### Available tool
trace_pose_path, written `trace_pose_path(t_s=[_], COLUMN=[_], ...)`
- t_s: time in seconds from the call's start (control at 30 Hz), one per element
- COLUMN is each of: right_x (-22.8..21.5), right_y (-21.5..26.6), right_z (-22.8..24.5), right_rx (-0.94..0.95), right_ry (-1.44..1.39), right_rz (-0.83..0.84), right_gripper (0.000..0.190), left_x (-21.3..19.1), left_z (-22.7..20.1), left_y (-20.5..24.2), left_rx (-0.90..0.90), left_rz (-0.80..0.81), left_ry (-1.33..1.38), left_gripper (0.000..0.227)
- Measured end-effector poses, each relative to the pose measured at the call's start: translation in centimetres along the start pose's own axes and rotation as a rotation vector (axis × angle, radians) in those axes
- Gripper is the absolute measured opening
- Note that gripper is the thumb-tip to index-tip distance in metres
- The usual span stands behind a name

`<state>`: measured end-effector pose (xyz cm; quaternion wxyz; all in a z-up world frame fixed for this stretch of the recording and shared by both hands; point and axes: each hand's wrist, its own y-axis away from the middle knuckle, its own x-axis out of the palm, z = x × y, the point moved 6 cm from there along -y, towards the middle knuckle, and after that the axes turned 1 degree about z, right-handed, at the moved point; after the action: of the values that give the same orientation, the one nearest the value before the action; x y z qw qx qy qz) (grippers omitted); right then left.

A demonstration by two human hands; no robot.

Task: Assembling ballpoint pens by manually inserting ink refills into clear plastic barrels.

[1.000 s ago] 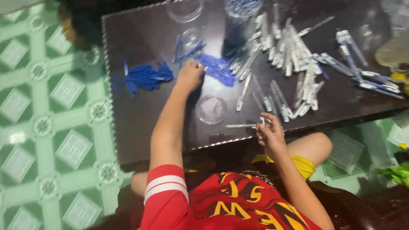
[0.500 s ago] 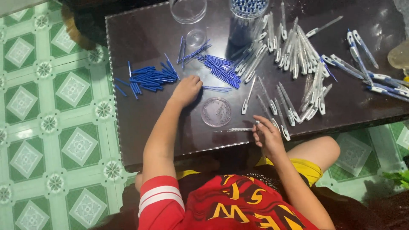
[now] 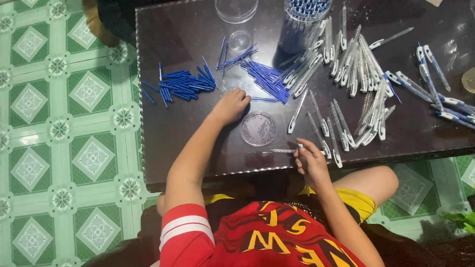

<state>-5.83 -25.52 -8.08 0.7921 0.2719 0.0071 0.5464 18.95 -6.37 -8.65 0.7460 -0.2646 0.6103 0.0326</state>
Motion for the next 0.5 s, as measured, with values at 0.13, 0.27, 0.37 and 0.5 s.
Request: trace_pose_path(t_s=[0.13, 0.27, 0.37, 0.5], right_x=[-0.4, -0.7, -0.9, -0.9], right_y=[0.3, 0.3, 0.6, 0.9], right_z=[-0.1, -0.4, -0.6, -0.4], right_rx=[0.026, 0.041, 0.052, 0.044], right_ry=[0.015, 0.024, 0.019, 0.007], right_rz=[-0.034, -0.049, -0.047, -0.052], right_gripper=[0.037, 0.036, 0.036, 0.036], left_x=[0.7, 2.1, 3.9, 3.8], left_z=[0.3, 0.4, 0.3, -0.3], left_y=[-1.1, -2.8, -3.6, -3.4], left_rx=[-0.012, 0.007, 0.089, 0.192], left_rz=[0.06, 0.238, 0.335, 0.259], left_ry=[0.061, 0.098, -0.009, -0.103], left_gripper=[0.011, 0.017, 0.028, 0.019])
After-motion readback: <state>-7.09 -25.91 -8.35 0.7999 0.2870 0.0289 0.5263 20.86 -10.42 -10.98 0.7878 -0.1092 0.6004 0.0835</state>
